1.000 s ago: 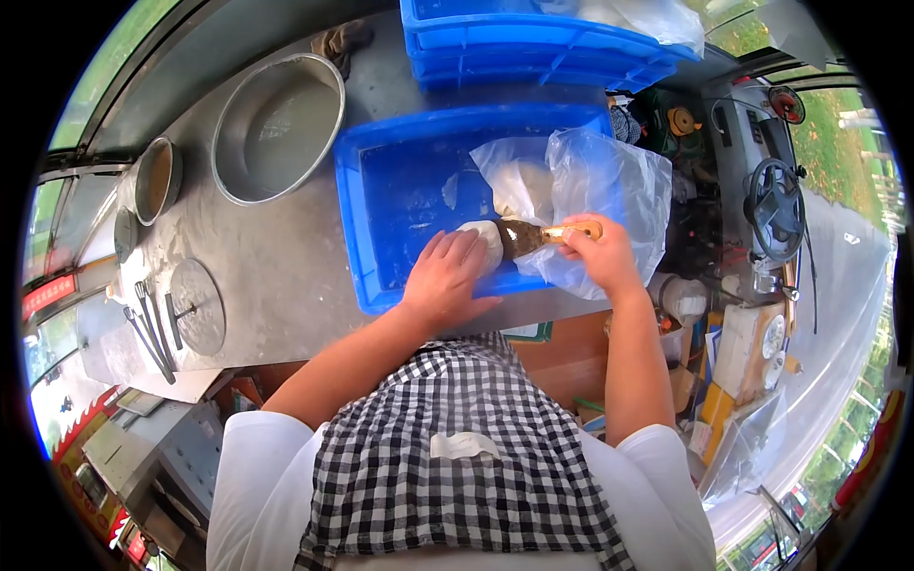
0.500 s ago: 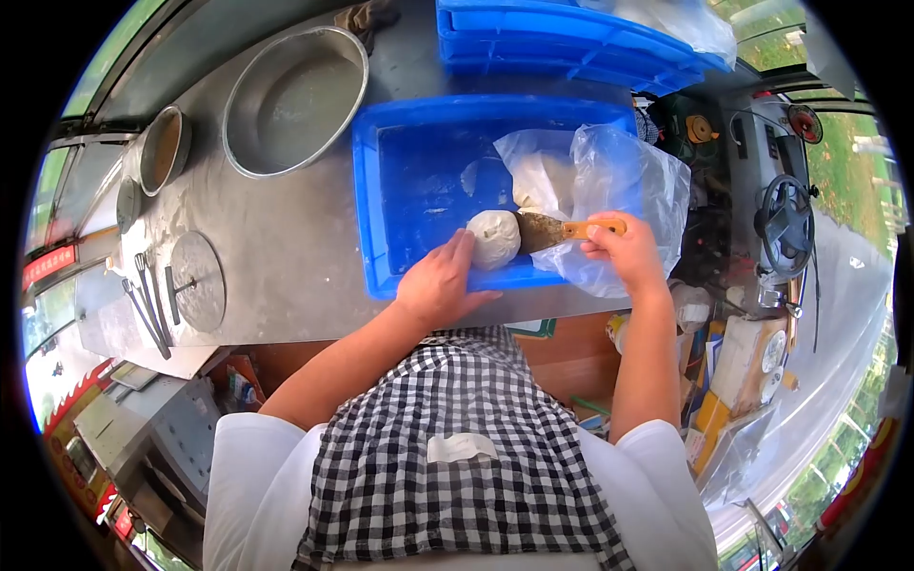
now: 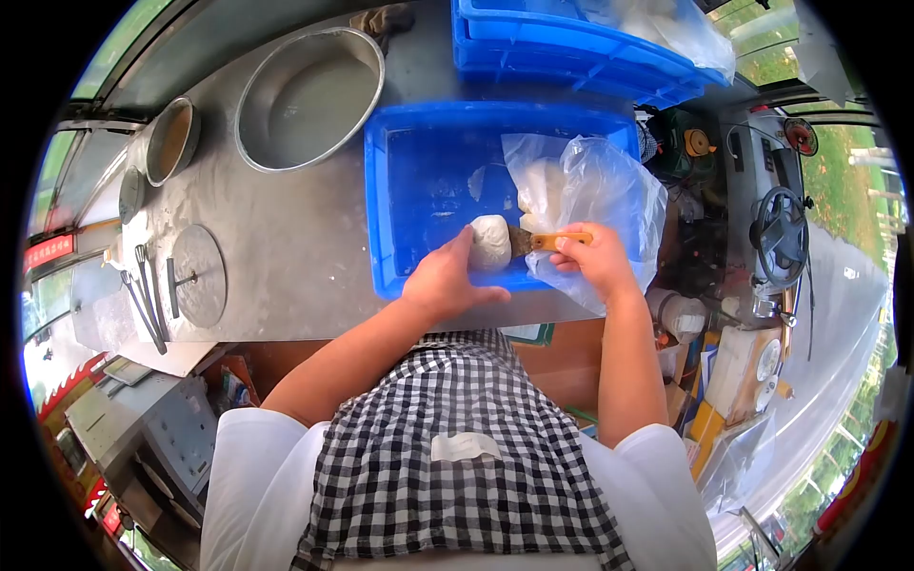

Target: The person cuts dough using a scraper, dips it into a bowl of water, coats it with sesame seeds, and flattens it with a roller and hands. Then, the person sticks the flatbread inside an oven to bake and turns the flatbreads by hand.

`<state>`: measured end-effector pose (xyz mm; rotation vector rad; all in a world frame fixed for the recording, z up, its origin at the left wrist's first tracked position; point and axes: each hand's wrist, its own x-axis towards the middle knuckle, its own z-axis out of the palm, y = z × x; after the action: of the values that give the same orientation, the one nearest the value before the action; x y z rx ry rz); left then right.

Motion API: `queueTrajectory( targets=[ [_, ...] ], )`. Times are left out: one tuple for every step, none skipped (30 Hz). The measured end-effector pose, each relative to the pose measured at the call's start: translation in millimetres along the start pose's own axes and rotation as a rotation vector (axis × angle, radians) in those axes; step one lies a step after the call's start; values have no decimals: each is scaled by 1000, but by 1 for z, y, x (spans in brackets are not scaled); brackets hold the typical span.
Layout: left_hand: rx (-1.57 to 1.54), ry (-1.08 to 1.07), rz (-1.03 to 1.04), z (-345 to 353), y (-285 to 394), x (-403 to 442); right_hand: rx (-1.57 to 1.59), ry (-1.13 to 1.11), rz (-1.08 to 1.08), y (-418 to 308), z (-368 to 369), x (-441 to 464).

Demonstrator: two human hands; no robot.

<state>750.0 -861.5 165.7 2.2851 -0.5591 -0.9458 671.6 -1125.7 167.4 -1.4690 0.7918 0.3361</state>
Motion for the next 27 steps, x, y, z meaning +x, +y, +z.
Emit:
queueTrajectory(
  targets=[
    [-55, -17, -60, -2, -1, 2, -5, -11, -23, -5, 5, -4],
    [-100, -2, -88, -1, -5, 2, -17, -15, -18, -9, 8, -7],
    [-145, 14, -112, 1, -10, 4, -28, -24, -40, -15, 14, -12],
    [-191, 30, -136, 3, -14, 7, -41, -33, -62, -21, 20, -18],
    [-303, 5, -129, 6, -19, 8, -54, -45, -82, -25, 23, -24],
    [-415, -16, -122, 6, -22, 10, -63, -50, -98, -28, 24, -26],
    [-528, -37, -116, 8, -27, 11, -72, -57, -113, -29, 26, -29],
    [-627, -25, -127, 11, -33, 13, -80, -63, -127, -31, 28, -30],
    [-726, -13, -135, 14, -36, 16, -98, -42, -148, -32, 29, -30],
    [-827, -3, -146, 17, -39, 17, -116, -19, -165, -32, 30, -30],
    [-781, -12, -124, 21, -42, 17, -135, 5, -178, -32, 30, -32],
    [-734, -20, -101, 21, -41, 16, -185, 16, -175, -32, 28, -31],
    [-687, -27, -78, 20, -41, 16, -234, 27, -173, -33, 25, -30],
    [-624, -13, -98, 20, -40, 16, -283, 38, -172, -33, 20, -29],
    [-563, 0, -120, 20, -37, 15, -319, 42, -162, -29, 15, -25],
    [-502, 13, -141, 19, -36, 14, -356, 45, -152, -23, 10, -20],
    [-548, 0, -145, 20, -39, 17, -394, 48, -143, -19, 7, -15],
    [-594, -15, -151, 20, -40, 19, -338, 38, -120, -19, 11, -15],
    [-639, -33, -157, 22, -41, 19, -281, 30, -94, -18, 17, -16],
    [-660, -46, -163, 23, -41, 19, -223, 25, -73, -18, 23, -17],
    [-680, -55, -166, 17, -36, 18, -215, 24, -90, -21, 26, -17],
    [-701, -62, -173, 13, -32, 17, -208, 19, -106, -26, 30, -19],
    [-676, -61, -163, 15, -34, 17, -199, 13, -117, -28, 32, -22],
    [-649, -61, -150, 15, -34, 18, -257, 38, -131, -31, 32, -25],
    [-622, -60, -136, 15, -35, 19, -316, 63, -145, -34, 30, -27],
    [-578, -56, -115, 16, -36, 19, -375, 87, -157, -36, 29, -31],
    [-535, -53, -94, 13, -33, 18, -403, 136, -169, -39, 27, -36]
  ],
)
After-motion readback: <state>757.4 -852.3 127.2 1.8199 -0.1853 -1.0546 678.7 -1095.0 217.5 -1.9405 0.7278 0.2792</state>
